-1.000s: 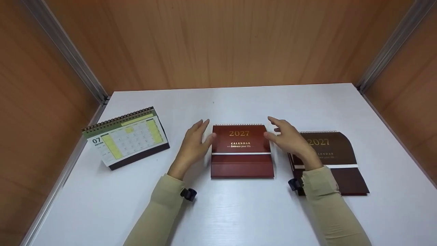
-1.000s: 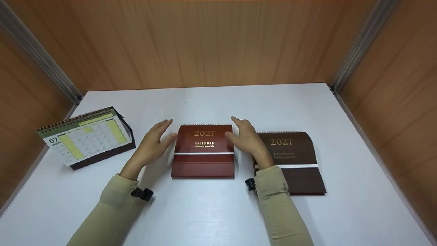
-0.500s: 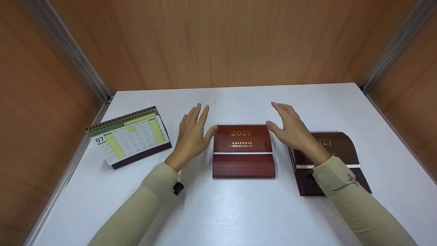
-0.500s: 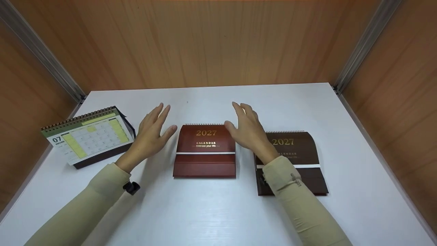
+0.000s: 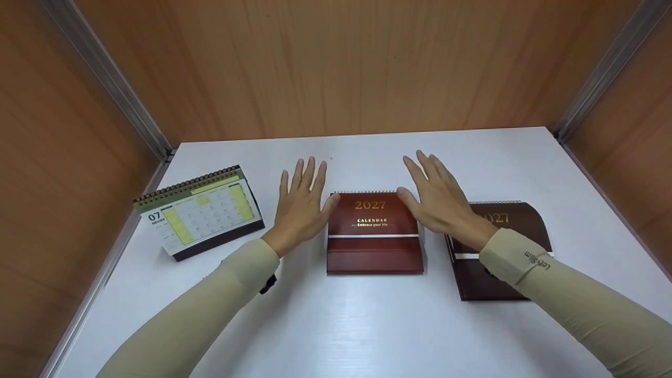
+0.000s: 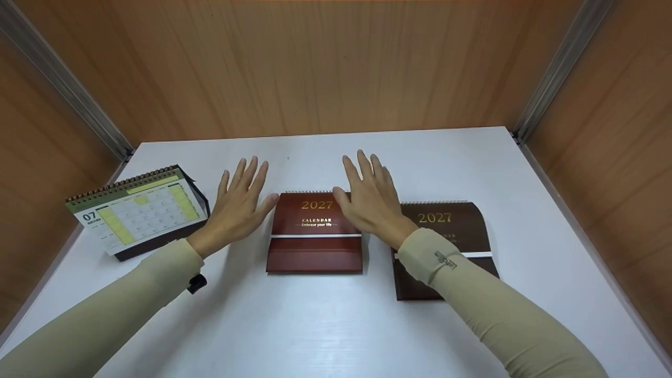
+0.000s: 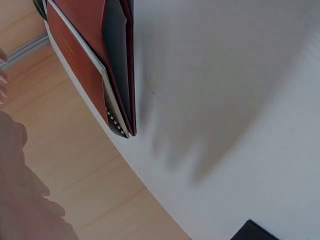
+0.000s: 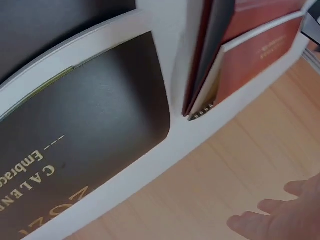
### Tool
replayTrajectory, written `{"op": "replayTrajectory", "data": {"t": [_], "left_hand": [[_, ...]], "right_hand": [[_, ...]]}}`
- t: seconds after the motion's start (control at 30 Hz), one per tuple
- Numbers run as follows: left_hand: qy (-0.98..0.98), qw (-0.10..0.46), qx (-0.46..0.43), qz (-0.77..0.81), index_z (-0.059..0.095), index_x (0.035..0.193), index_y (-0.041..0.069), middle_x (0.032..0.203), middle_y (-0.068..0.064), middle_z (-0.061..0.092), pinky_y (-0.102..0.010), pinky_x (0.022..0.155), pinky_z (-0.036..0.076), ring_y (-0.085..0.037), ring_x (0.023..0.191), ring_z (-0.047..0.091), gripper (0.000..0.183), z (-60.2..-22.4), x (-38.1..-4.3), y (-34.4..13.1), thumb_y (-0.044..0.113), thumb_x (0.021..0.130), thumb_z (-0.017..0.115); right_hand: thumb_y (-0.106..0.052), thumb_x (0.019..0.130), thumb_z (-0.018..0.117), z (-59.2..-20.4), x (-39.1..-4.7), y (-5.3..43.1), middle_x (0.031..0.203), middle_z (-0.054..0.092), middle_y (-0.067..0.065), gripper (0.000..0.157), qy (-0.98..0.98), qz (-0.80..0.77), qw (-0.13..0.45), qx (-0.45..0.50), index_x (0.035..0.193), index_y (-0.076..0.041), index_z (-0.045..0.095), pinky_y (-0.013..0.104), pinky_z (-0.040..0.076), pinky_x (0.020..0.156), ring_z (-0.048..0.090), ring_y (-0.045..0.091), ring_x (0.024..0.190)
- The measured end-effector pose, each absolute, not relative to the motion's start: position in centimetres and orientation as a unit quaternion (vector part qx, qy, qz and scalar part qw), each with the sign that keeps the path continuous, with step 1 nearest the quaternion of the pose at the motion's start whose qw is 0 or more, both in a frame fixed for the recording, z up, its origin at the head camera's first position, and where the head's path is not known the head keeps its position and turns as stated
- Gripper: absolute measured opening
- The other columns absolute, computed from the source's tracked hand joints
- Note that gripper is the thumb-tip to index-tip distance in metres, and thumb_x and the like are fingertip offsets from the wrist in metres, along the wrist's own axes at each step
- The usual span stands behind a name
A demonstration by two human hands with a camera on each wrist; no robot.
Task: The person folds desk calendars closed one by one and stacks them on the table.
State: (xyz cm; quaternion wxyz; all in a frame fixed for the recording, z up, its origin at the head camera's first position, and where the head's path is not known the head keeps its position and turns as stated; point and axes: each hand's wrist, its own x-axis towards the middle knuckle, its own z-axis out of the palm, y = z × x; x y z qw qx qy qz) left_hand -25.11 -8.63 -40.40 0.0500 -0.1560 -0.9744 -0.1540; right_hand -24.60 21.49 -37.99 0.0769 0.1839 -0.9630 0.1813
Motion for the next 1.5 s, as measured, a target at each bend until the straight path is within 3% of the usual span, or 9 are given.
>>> {"op": "replayTrajectory", "data": {"t": [0.47, 1.5], "left_hand": [[-0.984, 0.023, -0.133, -0.112, 0.008, 0.172, 0.016, 0.179, -0.009, -0.002, -0.051, 0.131, -0.012, -0.027, 0.165, -0.009, 0.075, -42.1, -26.4, -5.7, 0.056, 0.113, 0.029], [-0.981, -0.023, -0.154, -0.120, 0.017, 0.171, 0.011, 0.178, -0.015, 0.012, -0.056, 0.132, 0.005, -0.035, 0.165, 0.006, 0.071, -45.8, -25.3, -2.8, 0.053, 0.115, 0.025]], "right_hand": [[-0.052, 0.112, 0.035, -40.6, -25.2, 19.8, 0.176, 0.011, 0.024, 0.075, -0.978, 0.133, 0.019, 0.160, 0.171, -0.009, 0.018, 0.065, 0.007, 0.129, 0.008, 0.049, 0.161], [-0.053, 0.113, 0.028, -44.9, -24.8, 17.8, 0.175, 0.007, 0.025, 0.075, -0.980, 0.139, -0.053, 0.130, 0.171, -0.008, 0.014, 0.065, 0.008, 0.129, 0.007, 0.050, 0.161]]}}
